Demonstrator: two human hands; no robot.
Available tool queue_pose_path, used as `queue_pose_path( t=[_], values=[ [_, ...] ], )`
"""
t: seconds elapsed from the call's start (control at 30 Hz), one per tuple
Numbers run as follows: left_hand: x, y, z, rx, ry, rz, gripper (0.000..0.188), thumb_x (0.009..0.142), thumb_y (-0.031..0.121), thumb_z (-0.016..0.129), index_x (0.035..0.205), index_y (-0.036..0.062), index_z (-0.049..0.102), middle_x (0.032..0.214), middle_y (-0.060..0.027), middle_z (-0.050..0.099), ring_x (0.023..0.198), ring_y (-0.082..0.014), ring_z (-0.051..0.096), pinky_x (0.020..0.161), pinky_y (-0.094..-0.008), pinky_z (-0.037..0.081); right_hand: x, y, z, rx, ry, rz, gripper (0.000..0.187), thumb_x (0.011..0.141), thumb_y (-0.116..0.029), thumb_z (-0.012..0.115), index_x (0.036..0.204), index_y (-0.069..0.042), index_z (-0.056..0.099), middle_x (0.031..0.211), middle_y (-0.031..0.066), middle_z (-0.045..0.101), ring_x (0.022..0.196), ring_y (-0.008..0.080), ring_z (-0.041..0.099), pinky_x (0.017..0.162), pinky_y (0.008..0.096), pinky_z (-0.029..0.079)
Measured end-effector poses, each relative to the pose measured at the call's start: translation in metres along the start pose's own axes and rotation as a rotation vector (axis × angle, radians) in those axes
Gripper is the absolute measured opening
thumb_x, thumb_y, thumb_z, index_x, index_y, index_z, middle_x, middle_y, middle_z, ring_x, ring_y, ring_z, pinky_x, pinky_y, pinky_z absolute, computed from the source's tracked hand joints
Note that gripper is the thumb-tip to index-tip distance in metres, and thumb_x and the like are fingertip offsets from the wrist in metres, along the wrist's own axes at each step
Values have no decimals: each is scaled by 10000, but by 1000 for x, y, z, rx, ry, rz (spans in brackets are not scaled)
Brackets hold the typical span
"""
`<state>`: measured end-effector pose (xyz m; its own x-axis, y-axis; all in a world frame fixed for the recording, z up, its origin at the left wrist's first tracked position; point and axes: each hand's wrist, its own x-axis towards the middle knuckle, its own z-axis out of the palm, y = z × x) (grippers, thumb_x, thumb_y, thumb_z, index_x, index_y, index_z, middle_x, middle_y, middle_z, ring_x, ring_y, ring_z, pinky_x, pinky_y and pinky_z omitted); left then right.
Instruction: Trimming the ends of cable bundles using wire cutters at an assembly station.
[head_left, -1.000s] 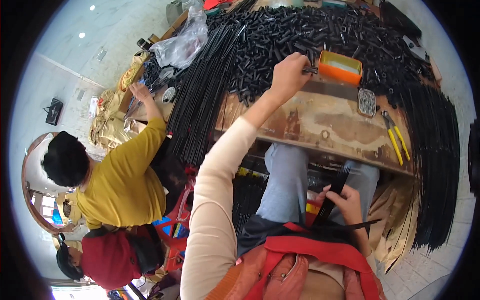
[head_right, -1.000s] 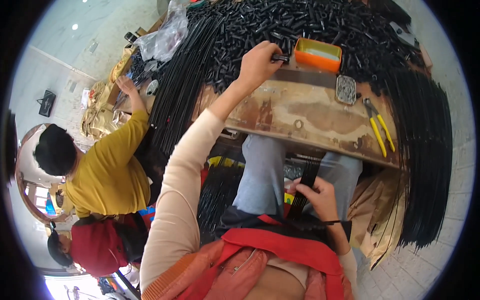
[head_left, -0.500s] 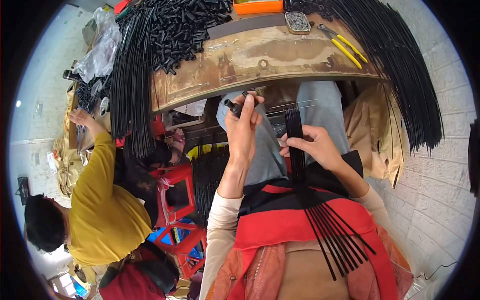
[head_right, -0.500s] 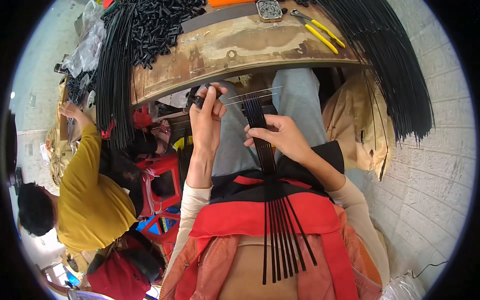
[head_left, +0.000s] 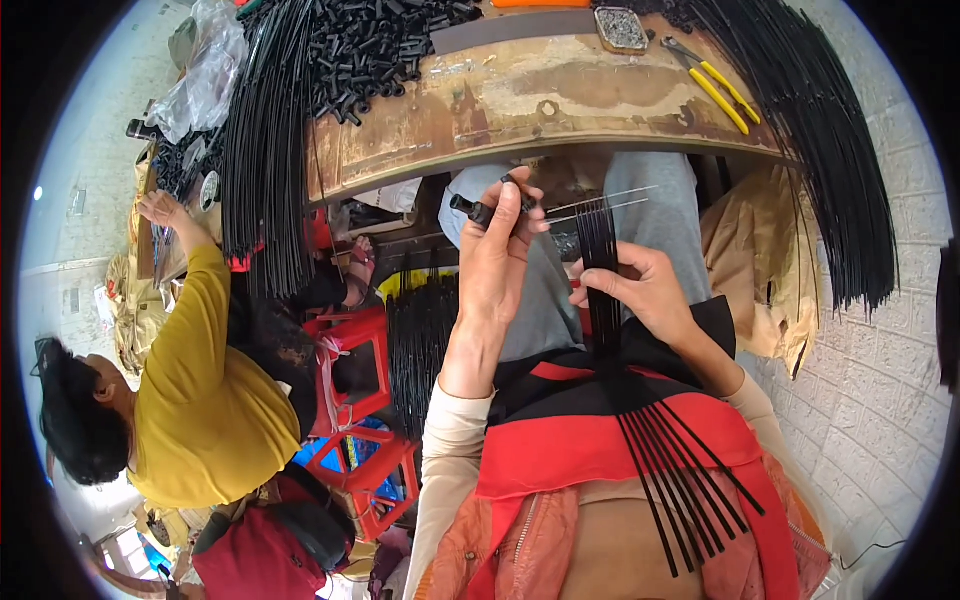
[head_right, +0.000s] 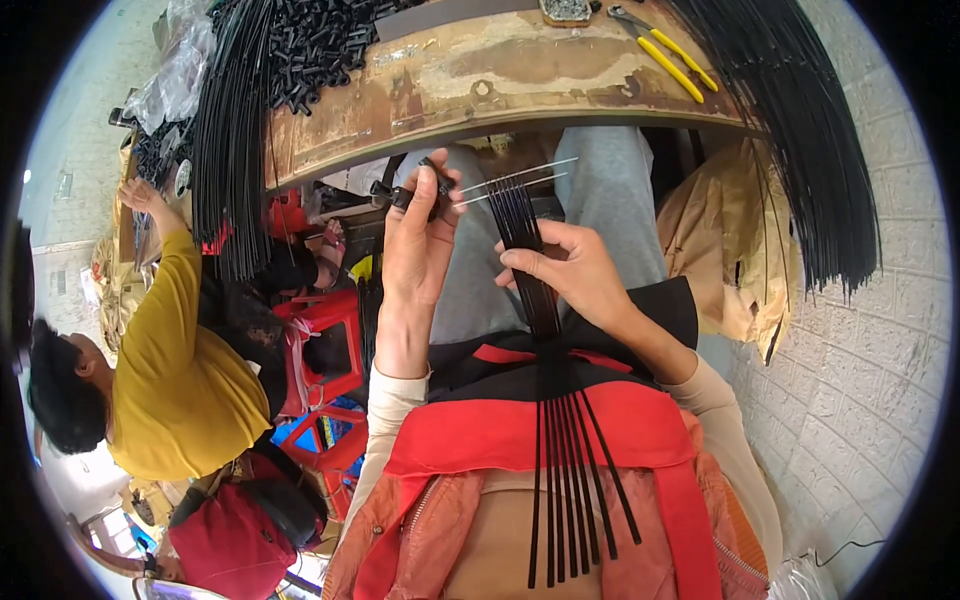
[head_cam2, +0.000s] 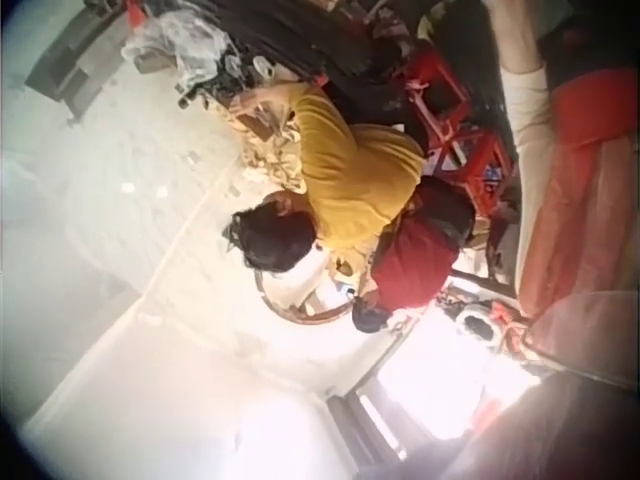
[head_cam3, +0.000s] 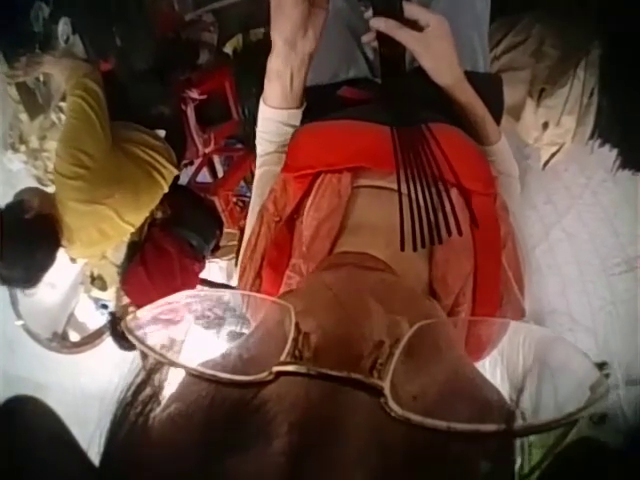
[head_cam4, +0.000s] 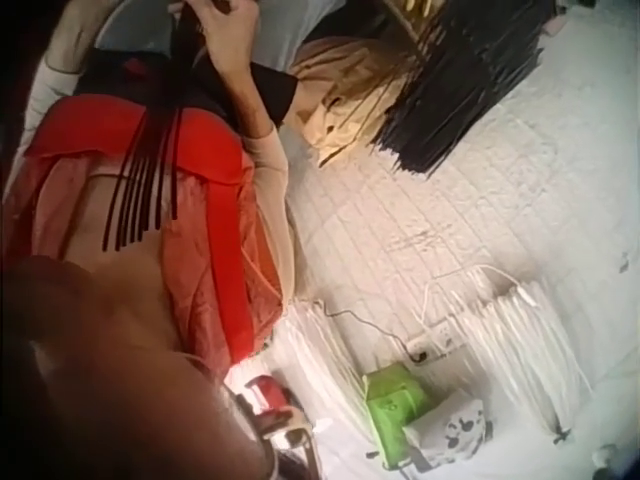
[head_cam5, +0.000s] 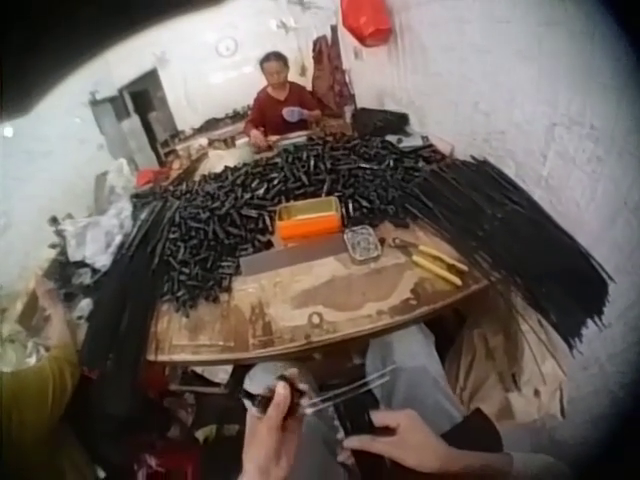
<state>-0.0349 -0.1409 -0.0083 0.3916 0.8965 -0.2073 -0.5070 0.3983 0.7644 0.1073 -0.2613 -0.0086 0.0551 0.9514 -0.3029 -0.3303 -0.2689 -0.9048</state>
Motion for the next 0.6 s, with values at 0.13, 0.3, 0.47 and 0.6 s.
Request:
queue_pose_path(
  t=[0.13, 0.3, 0.47, 0.6],
  values=[
    [-7, -1, -11, -123, -77, -115, 178, 932, 155, 631, 1054, 27, 640, 1000, -84, 646, 880, -141, 649, 783, -257, 568, 0, -4, 2, 12, 4, -2, 189, 905, -94, 648, 1036, 43, 639, 907, 86, 665, 800, 174, 682, 728, 278, 550],
    [-9, -4, -9, -118, -58, -137, 120, 914, 139, 652, 979, 39, 648, 1056, -97, 632, 930, -170, 658, 811, -280, 582, 1, -5, 5, -23, 1, -35, 188, 911, -111, 648, 1024, 40, 643, 876, 84, 671, 790, 164, 680, 716, 269, 549],
    [-8, 0, -4, -92, -109, -156, 132, 904, 162, 669, 962, 43, 656, 1097, -94, 626, 949, -173, 649, 807, -280, 582, -2, -6, 5, -47, 16, -6, 214, 924, -151, 640, 1020, 40, 649, 842, 85, 678, 781, 156, 680, 689, 259, 545],
    [-8, -1, -4, -27, -109, -161, 168, 907, 176, 667, 999, 35, 667, 1104, -104, 628, 931, -175, 653, 795, -275, 581, -2, -1, 6, -60, 10, -14, 221, 924, -161, 641, 1014, 41, 647, 845, 87, 678, 762, 155, 679, 665, 254, 542]
  ],
)
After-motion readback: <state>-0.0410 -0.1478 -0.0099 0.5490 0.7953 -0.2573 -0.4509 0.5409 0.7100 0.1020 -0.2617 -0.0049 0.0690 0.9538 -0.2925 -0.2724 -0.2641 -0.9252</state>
